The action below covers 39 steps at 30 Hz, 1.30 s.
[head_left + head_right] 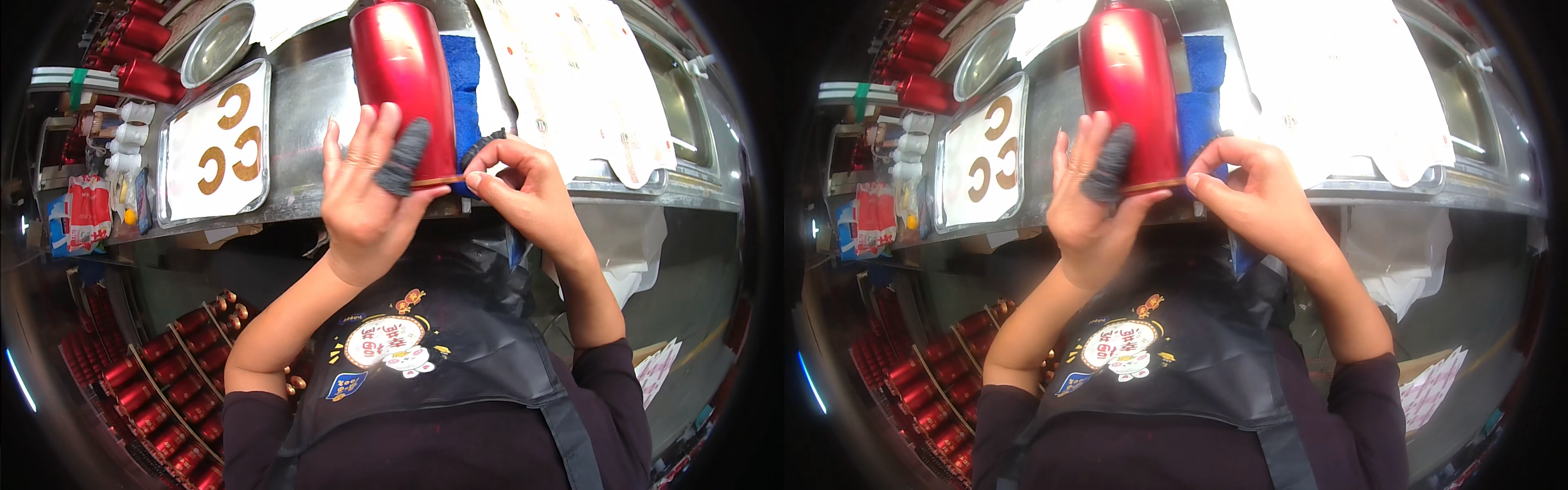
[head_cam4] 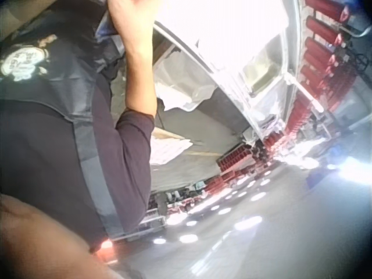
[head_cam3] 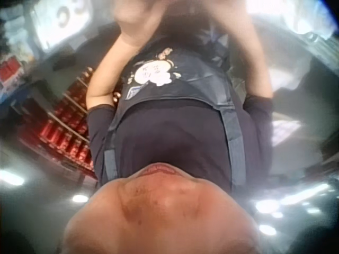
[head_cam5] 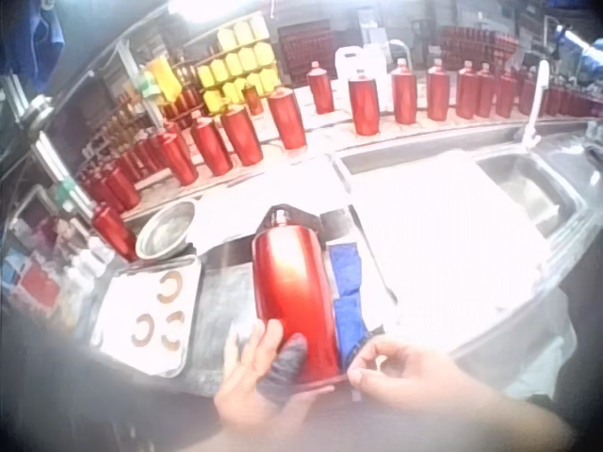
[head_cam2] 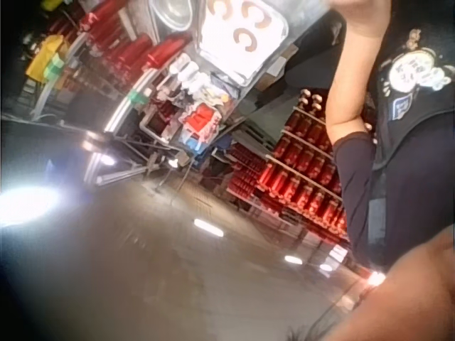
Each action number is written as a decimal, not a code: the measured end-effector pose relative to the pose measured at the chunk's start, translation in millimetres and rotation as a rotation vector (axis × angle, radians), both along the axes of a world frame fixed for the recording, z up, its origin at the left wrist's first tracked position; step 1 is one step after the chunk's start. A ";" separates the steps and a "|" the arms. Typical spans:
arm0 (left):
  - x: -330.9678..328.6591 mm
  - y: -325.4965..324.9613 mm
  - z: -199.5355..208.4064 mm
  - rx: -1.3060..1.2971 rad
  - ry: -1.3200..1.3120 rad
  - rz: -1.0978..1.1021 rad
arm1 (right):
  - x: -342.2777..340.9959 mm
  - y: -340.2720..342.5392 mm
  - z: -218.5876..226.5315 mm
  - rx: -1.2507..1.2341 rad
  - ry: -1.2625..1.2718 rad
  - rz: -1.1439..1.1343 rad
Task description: The person applies a gold crescent-shaped sticker to the neck of a red bottle, then applies a rectangular label to the bottle's body. They smooth the labels with their fingers and wipe the bottle with a cloth.
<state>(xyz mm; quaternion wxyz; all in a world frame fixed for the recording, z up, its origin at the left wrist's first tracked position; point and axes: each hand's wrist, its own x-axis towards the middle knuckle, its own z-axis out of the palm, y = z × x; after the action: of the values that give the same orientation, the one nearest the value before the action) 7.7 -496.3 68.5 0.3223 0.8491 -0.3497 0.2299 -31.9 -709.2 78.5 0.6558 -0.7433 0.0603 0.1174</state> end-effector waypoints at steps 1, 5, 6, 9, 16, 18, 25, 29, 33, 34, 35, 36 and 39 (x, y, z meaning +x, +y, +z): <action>0.1 4.5 -3.4 -0.075 0.064 -0.013 | -0.2 0.8 1.7 0.025 0.006 0.010; -10.6 25.1 -14.0 -0.082 0.138 -0.001 | -0.2 3.5 8.2 0.119 0.007 0.039; -14.0 29.6 -16.0 -0.073 0.163 0.003 | -0.2 3.5 9.7 0.138 0.006 0.031; -22.7 40.8 -19.7 -0.031 0.102 -0.031 | -2.6 1.0 13.3 0.201 0.030 0.000; -21.2 41.5 -21.2 0.103 0.049 -0.035 | -1.3 -5.6 6.8 0.155 0.016 0.002; -19.9 38.6 -18.9 0.121 0.033 -0.039 | 0.0 -5.3 3.9 0.146 0.022 0.006; -15.8 25.9 -3.1 0.196 -0.102 -0.042 | 0.5 -3.7 -2.1 0.136 0.021 -0.010; -13.3 14.9 8.9 0.274 -0.141 -0.038 | 3.0 1.8 -8.7 0.121 -0.039 -0.013; -8.7 2.0 10.0 0.269 -0.083 -0.023 | 2.5 5.5 -9.5 0.155 0.045 -0.048; -5.6 0.3 8.2 0.228 -0.061 -0.007 | 2.0 5.0 -8.1 0.118 0.018 -0.026; -2.4 -1.1 5.2 0.186 -0.031 0.002 | 1.4 4.4 -6.4 0.068 0.009 -0.014; -2.0 0.5 3.3 0.107 0.000 0.005 | 1.6 4.9 -5.3 0.070 0.019 -0.016; -2.5 6.5 -7.2 -0.172 0.179 -0.023 | -1.3 8.6 -2.1 0.054 -0.011 -0.042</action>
<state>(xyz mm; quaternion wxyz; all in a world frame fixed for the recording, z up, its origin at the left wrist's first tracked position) 5.2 -489.9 61.4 0.4264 0.8313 -0.3084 0.1788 -33.2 -700.6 76.3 0.6782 -0.7246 0.0688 0.1010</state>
